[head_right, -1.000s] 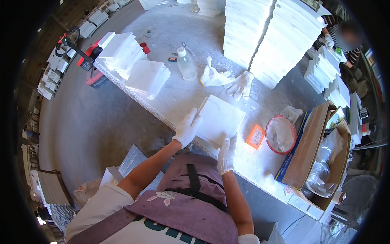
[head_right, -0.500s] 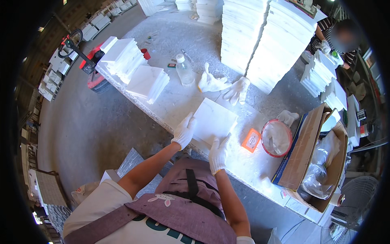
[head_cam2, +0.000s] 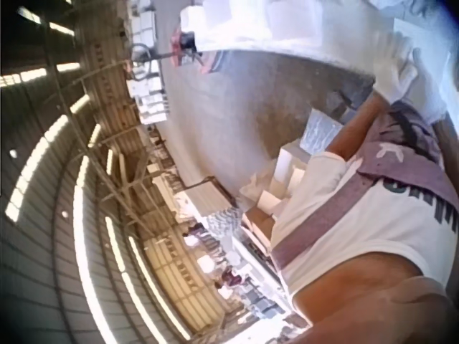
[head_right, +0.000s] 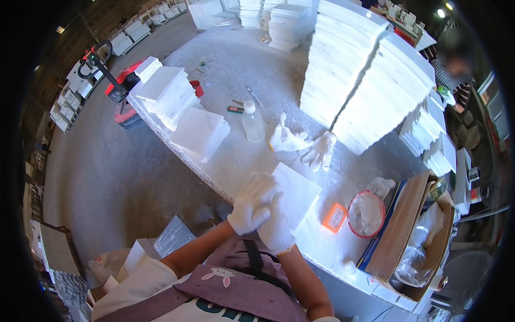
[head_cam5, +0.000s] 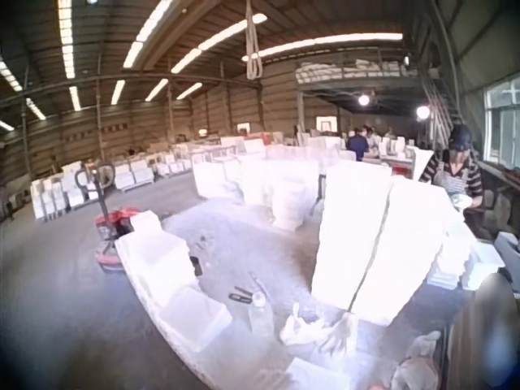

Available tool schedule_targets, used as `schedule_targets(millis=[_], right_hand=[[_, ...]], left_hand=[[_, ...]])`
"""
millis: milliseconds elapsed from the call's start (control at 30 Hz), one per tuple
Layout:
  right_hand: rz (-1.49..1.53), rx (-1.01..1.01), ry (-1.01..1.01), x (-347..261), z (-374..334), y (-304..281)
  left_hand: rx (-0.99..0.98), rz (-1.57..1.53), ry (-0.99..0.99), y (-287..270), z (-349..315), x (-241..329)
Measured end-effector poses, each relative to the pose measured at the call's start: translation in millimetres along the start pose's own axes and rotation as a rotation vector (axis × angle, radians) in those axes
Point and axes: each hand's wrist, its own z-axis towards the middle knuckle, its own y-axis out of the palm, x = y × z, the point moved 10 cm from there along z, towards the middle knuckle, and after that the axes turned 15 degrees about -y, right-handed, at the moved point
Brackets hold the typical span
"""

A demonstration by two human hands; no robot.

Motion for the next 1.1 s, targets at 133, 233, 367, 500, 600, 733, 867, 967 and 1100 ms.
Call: schedule_targets(millis=[133,233,367,500,600,733,867,967,1100], right_hand=[[-0.271,-0.087,-0.185,-55,47,23],[-0.911,0.137,-0.659,-108,109,-9],[-1.496,0.366,-0.734,-125,172,-16],[-1.651,0.313,-0.828,-96,222,-24],[-1.459,0.159,-0.756,-74,254,-27],[-0.229,0.167,-0.585,-34,297,-117],[-0.580,0.284,-0.697,-58,292,-146],[-0.799,0.424,-0.578,-109,238,-67],[-1.455,0.099,-0.766,-115,243,-94]], left_hand=[[0.214,0.254,-0.210,-27,19,-91],[0.272,0.187,-0.303,-47,34,-113],[0.268,0.051,-0.394,-49,65,-143],[0.320,-0.013,-0.350,-78,110,-122],[0.276,-0.185,-0.432,-78,131,-138],[0.201,-0.273,-0.417,-57,155,-153],[0.200,-0.256,-0.452,-52,162,-161],[0.229,-0.256,-0.456,-42,167,-165],[0.209,-0.281,-0.409,-9,172,-179]])
